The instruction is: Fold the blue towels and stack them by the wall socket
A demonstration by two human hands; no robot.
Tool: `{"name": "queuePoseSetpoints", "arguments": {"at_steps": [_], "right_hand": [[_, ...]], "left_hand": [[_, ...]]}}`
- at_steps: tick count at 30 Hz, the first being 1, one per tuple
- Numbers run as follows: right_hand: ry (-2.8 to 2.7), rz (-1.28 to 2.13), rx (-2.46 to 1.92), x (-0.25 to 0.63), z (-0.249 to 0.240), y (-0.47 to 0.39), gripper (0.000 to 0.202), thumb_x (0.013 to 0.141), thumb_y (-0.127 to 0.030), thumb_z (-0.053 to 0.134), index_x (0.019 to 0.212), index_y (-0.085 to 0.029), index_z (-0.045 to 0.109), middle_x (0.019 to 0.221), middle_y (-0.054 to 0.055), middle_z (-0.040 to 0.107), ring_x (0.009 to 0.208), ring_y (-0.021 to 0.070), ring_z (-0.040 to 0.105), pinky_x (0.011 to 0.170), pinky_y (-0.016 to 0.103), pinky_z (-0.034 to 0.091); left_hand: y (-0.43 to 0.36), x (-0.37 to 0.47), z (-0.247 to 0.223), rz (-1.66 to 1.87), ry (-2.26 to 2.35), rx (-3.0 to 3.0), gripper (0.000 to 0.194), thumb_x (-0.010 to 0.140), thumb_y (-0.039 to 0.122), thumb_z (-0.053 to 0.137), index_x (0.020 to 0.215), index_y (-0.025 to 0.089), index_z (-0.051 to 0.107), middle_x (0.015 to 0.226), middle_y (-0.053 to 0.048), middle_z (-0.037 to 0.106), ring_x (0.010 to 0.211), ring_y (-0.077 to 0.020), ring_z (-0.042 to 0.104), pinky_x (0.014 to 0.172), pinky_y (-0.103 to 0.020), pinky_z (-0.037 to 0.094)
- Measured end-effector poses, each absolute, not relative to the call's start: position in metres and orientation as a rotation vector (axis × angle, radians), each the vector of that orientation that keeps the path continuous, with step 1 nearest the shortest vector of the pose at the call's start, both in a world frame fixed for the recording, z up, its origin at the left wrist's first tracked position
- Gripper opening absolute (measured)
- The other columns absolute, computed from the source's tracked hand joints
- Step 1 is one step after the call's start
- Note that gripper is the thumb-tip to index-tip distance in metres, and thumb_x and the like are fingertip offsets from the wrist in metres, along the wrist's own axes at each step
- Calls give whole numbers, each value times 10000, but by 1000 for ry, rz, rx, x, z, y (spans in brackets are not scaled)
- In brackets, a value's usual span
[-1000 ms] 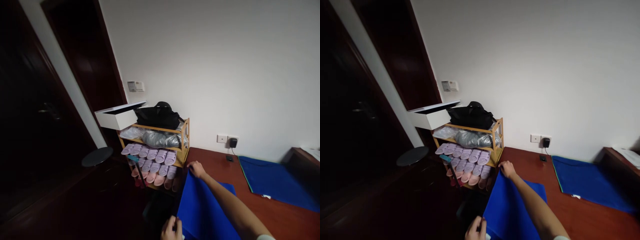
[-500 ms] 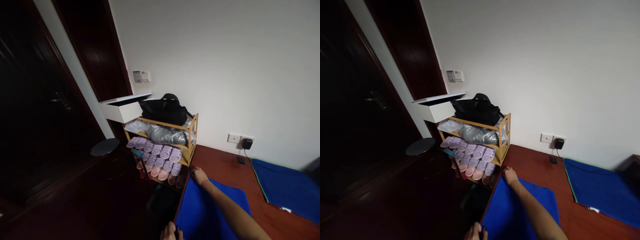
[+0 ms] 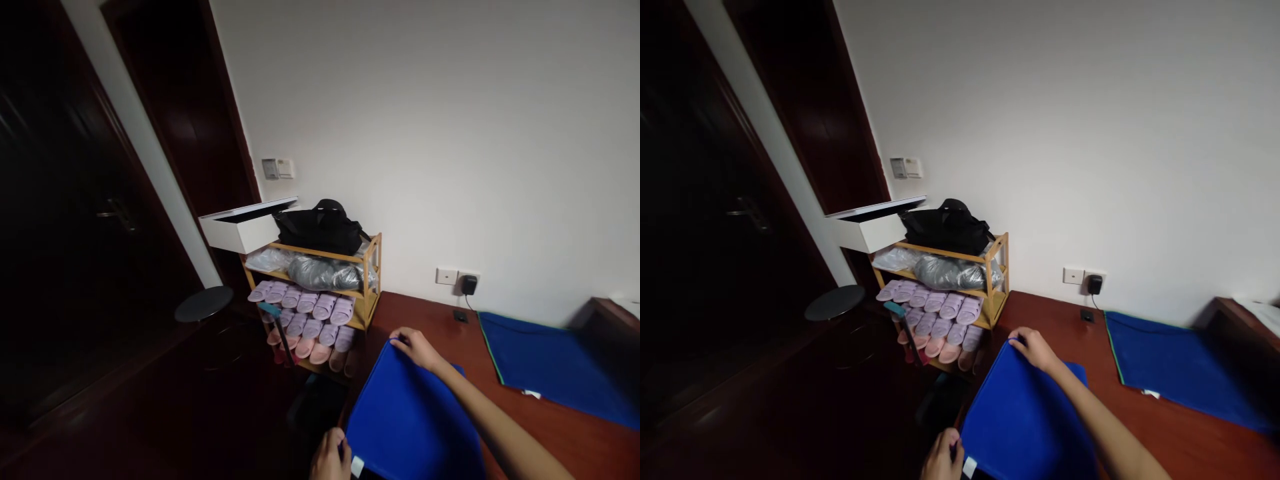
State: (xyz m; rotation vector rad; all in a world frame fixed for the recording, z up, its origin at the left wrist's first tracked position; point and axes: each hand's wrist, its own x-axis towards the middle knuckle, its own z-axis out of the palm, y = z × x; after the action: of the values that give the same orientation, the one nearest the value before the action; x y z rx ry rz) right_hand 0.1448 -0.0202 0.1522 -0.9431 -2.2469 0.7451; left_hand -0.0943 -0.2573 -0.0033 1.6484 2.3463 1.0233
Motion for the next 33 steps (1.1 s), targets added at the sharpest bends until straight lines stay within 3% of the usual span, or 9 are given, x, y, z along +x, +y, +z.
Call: {"name": "queuePoseSetpoints", "arguments": {"at_steps": [3,7,12,19,28,33], "right_hand": [[-2191,754,-854,180,179,-44,322,971,-520,589,1001,-231,730,1020,77,776,946,227,711,891,354,549],[-2126,687,-873,226,210,-68,344,964,-556,599,1001,-244,739,1023,68,779,961,227,715,905,366,551],[-1861,590,-924,282,258,-94,359,923,-589,646,987,-249,744,1012,55,784,950,222,721,911,366,567],[-1533,476,-955,342,315,-149,426,833,-642,731,914,-225,758,942,74,787,899,233,729,850,354,596],[-1395,422,-1042,372,306,-186,465,793,-670,752,884,-214,760,919,79,781,883,238,731,822,339,607],[-1389,386,-1061,381,304,-209,427,801,-640,761,856,-217,753,883,63,766,842,217,723,775,295,610]], "left_hand": [[-253,-91,10,1103,2336,1656,212,875,255,496,917,286,701,781,-2,711,753,-216,743,726,-305,558],[-238,-84,48,1331,2250,1708,317,886,378,482,992,265,759,903,-70,774,870,-275,761,784,-389,602],[-212,-69,150,1734,1991,1816,329,939,469,520,1013,263,765,1045,-87,792,950,-271,763,818,-387,625],[-198,-38,283,2105,1778,1807,345,946,528,627,1102,244,743,1076,-70,813,979,-242,768,885,-362,625],[-188,-18,304,2027,1459,1905,280,948,477,667,1073,234,728,1044,-59,793,982,-219,756,941,-371,612],[-199,-9,312,1998,1330,1783,373,880,570,715,986,212,712,941,-60,782,901,-222,766,843,-346,650]]}}
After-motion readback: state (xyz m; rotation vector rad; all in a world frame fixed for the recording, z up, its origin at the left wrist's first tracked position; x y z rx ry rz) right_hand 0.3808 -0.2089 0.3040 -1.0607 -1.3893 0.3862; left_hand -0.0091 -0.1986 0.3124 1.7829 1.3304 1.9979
